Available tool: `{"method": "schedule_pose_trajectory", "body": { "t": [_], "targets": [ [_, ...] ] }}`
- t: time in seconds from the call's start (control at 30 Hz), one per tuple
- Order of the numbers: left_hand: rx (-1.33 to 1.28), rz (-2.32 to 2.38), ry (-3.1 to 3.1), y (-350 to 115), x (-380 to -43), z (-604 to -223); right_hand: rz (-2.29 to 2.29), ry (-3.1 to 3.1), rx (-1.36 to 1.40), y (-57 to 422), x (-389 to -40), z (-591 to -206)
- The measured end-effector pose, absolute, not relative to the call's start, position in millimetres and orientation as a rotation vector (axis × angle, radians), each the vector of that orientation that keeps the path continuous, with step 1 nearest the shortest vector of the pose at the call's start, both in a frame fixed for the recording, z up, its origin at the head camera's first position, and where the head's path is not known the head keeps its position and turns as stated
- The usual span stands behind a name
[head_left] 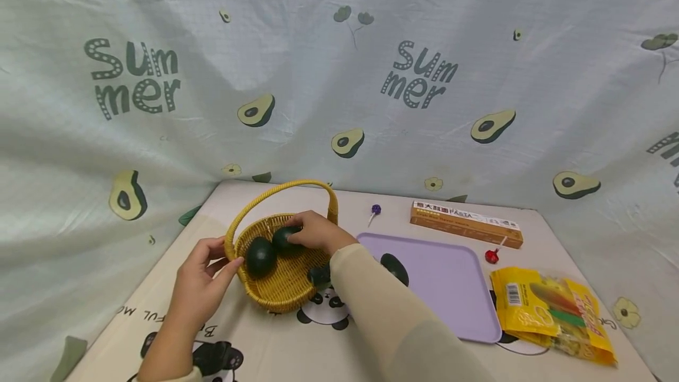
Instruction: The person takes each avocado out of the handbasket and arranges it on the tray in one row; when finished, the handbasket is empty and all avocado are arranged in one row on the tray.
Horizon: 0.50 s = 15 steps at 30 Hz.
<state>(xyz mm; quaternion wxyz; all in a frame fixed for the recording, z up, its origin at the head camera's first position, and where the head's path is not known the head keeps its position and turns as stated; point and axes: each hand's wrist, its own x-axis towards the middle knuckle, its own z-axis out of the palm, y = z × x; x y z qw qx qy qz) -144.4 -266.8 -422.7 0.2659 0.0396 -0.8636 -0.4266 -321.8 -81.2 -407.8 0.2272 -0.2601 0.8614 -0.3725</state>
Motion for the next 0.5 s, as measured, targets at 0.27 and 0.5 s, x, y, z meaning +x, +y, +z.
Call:
{"method": "schedule_pose_trajectory", "body": {
  "t": [0.27, 0.5],
  "targets": [
    [0.126, -1.140, -2.349, -268.2, -142.8, -422.1, -1.029, 2.383, -0.612, -86.8, -322.1, -406.9],
    [0.098, -1.160, -2.336, -270.1, -142.9, -422.0, -0.993, 2.456, -0.473, -92.1, -324.2, -408.3]
  ]
}}
